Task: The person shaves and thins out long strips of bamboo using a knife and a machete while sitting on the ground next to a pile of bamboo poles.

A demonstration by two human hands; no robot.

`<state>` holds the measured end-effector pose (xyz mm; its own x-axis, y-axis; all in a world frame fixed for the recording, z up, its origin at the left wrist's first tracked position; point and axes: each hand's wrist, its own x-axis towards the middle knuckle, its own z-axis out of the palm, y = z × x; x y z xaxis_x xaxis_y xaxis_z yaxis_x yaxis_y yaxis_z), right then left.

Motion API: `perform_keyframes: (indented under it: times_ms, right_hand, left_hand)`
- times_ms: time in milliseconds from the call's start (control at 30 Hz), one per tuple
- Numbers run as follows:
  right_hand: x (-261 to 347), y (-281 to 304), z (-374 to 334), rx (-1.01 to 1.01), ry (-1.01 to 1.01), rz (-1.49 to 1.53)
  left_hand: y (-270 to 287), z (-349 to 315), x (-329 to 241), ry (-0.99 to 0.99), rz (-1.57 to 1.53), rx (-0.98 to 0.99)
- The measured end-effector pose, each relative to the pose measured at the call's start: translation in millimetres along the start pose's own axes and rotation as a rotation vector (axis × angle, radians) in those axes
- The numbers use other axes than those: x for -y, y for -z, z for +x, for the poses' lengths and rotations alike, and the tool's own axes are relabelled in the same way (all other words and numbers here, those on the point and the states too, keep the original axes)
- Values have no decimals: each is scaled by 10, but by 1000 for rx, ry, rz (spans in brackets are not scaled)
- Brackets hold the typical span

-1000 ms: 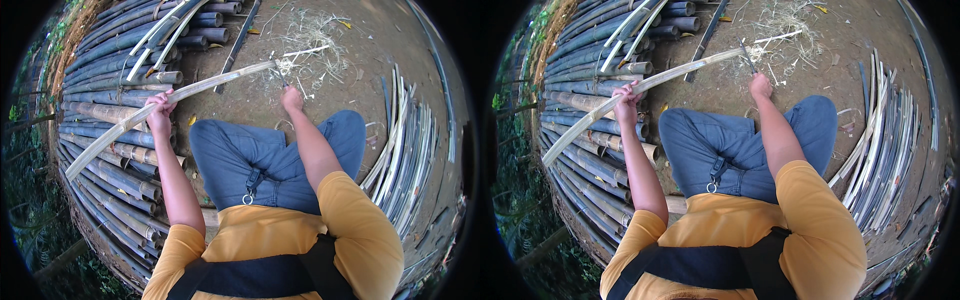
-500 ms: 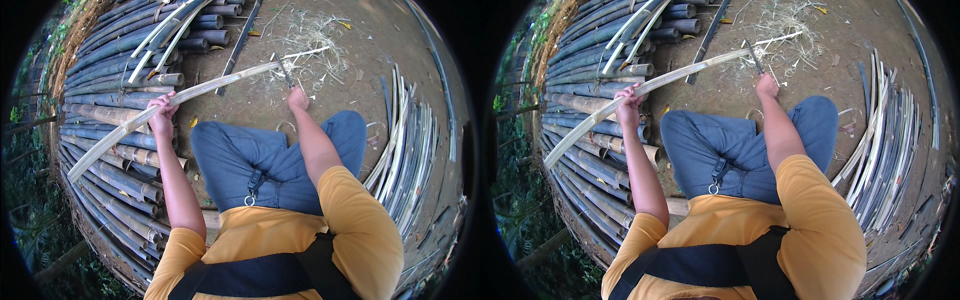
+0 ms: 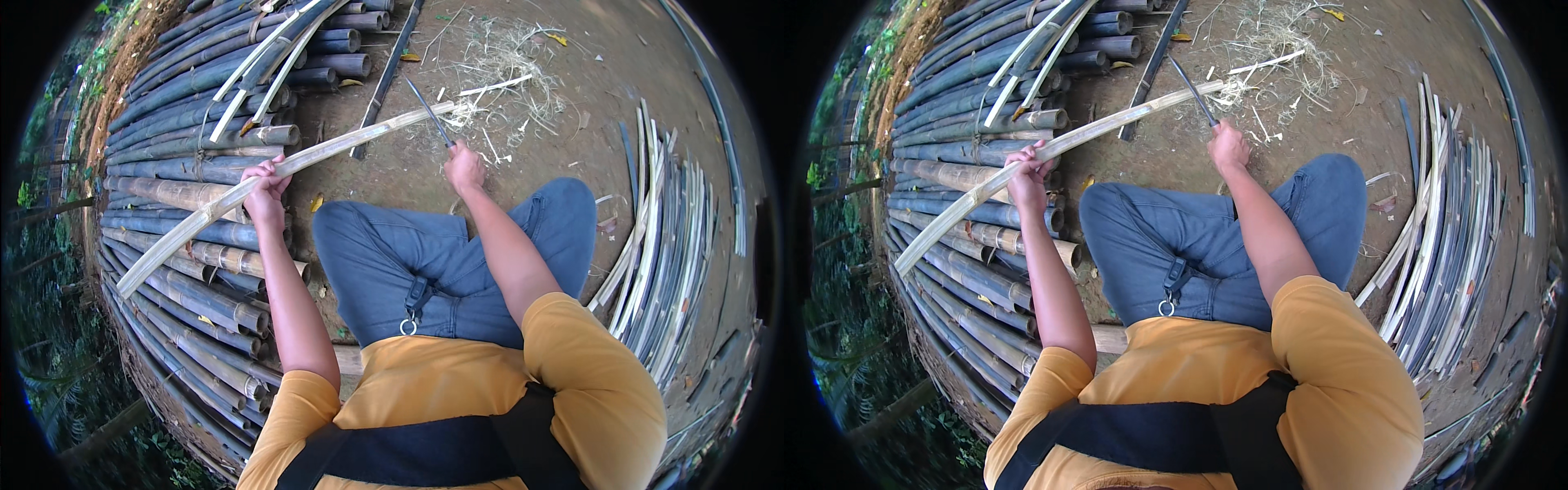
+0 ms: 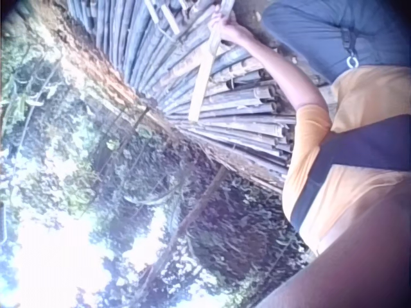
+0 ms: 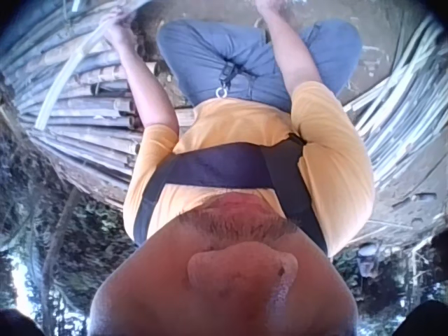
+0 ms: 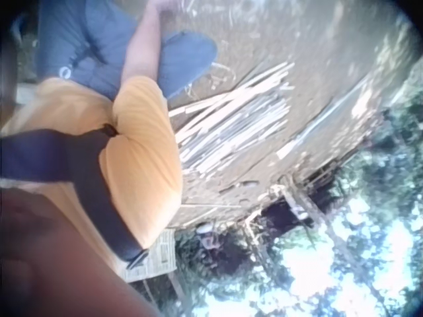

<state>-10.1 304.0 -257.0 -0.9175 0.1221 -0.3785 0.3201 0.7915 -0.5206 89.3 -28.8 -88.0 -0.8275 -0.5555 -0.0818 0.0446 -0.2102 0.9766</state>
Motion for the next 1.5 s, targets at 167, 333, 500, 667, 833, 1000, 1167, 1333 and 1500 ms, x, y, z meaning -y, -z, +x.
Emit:
perform_keyframes:
  times_ms: [167, 333, 500, 667, 833, 1000, 1167, 1333, 1500]
  right_hand:
    - [-205, -229, 207, -7, 15, -54]
    - [-431, -251, 489, -72, -171, 9]
    - [11, -189, 17, -37, -58, 79]
    - [-111, -281, 1, 22, -54, 18]
    - [-444, -285, 367, -69, -229, 85]
    - [-37, -230, 76, -31, -116, 107]
    - [-231, -290, 176, 6, -14, 118]
    - [-356, -291, 445, -24, -77, -27]
    - [-606, -240, 626, -47, -189, 11]
  left_hand:
    - [-76, 13, -54, 28, 9, -28]
    - [-110, 27, -72, 6, 6, 12]
    - [-137, 34, -82, -14, 11, 1]
    - [-139, 112, -94, -22, 26, 4]
    - [-251, 147, -133, 0, 44, 5]
    - [-212, 116, -104, -15, 52, -31]
    - [-245, 121, -118, -2, 44, -56]
    - [-239, 107, -113, -14, 58, -24]
    - [-287, 86, -135, -19, 73, 3]
